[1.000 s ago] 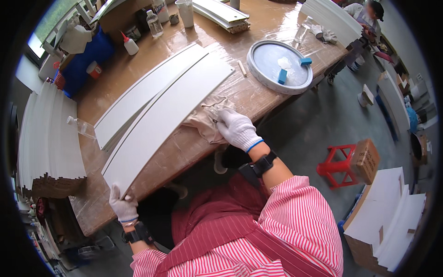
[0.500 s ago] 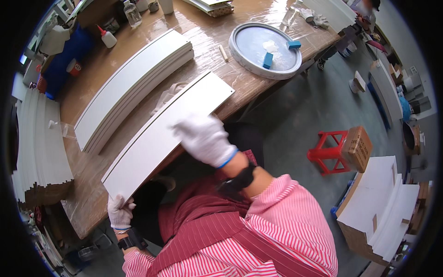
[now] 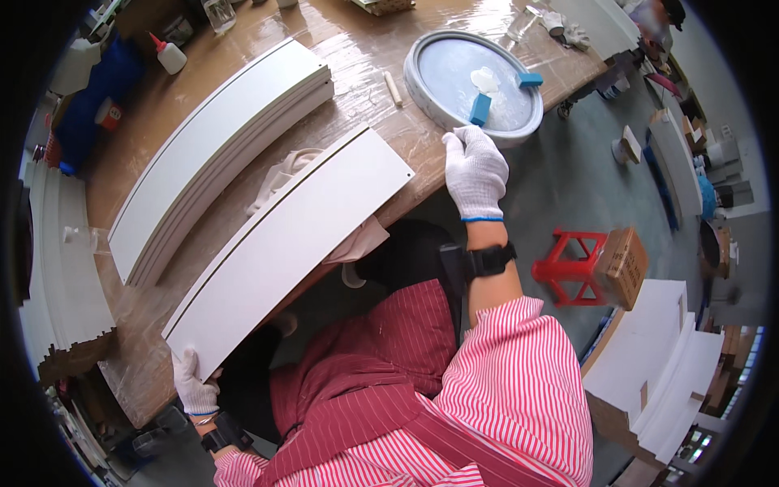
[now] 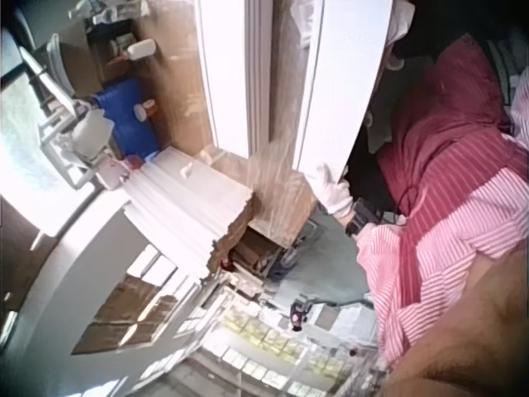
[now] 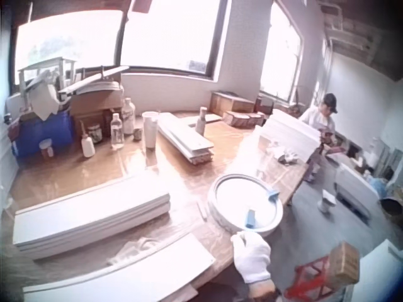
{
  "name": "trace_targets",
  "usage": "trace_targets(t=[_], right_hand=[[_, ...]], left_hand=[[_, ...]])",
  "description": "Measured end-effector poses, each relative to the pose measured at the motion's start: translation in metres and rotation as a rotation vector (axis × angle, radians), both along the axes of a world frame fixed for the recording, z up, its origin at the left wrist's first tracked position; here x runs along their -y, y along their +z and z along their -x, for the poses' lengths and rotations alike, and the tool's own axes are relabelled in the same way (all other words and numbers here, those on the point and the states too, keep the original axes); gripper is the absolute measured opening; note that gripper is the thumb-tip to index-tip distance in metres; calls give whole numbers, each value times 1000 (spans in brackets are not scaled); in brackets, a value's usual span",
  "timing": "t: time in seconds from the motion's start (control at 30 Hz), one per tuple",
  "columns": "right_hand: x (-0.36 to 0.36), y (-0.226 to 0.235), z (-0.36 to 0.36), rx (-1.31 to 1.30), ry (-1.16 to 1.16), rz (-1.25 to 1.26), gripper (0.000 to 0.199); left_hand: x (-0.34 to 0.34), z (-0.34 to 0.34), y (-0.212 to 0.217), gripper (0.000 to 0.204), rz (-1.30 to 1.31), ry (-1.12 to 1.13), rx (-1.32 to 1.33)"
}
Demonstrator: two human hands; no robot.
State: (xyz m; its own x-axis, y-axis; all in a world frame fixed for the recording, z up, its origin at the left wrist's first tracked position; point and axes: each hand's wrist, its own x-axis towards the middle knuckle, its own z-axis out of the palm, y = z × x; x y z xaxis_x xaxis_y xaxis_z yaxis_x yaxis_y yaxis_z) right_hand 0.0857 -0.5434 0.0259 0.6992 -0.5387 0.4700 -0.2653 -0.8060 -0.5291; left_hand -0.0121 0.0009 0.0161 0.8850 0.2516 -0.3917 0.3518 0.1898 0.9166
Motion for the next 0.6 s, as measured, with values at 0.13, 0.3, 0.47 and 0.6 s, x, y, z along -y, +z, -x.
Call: trace_targets(t=[0.13, 0.3, 0.47, 0.6], right_hand=[[-82, 15, -14, 146, 439, -63, 11], [-157, 2, -23, -72, 792, 192, 15], [-64, -5, -59, -68, 299, 145, 13], [-53, -2, -67, 51, 383, 249, 10]], left_hand=[[-9, 6, -8, 52, 43, 31, 4], [-8, 6, -13, 57, 80, 80, -8], [-24, 13, -32, 53, 64, 81, 40], [-10, 11, -16, 58, 106, 93, 28]])
